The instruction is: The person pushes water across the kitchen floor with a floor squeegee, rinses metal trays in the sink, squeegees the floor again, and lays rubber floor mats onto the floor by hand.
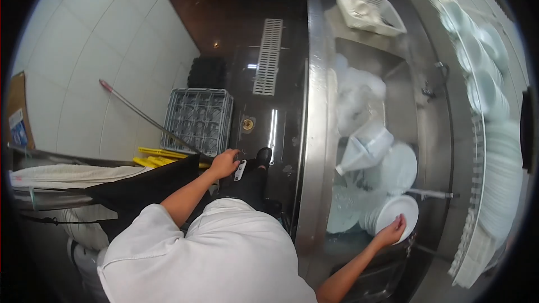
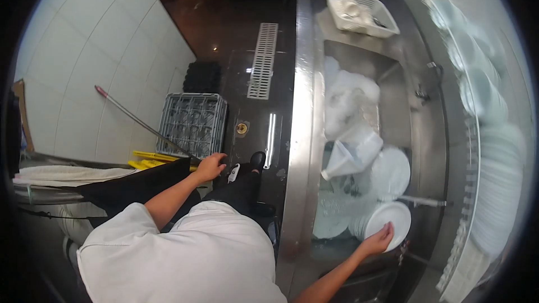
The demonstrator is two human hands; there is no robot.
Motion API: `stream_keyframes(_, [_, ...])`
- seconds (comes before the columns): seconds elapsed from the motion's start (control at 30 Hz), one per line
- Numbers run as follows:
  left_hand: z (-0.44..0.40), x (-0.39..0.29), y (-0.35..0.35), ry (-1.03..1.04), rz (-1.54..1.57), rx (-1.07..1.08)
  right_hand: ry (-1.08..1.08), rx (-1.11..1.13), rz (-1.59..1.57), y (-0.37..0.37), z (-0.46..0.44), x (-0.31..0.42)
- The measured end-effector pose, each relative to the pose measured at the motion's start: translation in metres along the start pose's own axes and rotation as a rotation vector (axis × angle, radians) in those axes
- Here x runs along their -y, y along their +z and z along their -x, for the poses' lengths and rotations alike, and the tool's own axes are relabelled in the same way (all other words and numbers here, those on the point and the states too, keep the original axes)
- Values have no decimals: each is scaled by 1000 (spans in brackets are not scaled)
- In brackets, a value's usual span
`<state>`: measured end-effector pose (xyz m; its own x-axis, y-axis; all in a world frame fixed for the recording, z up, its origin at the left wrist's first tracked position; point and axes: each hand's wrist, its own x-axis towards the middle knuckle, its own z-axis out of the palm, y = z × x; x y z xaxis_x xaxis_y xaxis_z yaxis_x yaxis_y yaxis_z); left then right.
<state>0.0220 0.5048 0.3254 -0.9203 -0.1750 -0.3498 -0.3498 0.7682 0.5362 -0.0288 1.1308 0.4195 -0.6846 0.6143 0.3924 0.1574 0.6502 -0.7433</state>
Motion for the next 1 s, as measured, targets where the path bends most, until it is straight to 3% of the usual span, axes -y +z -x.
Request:
stream_keyframes(0.23, [-45,115,27,-312,29,-23,-276,446,-56,87,78,171])
stream_keyframes(0.3, [-53,134,14,-493,42,11,-354,592,-65,116,83,204])
stream_keyframes(0.5, [-74,227,-14,-748,137,-83,-429,811,-111,218,91,257])
stream_keyframes(0.7, [-96,257,-67,-750,231,-256,-455,895,-109,302,81,297])
stream_keyframes(1.0, [-163,241,-113,-746,233,-225,-522,915,-70,412,31,353])
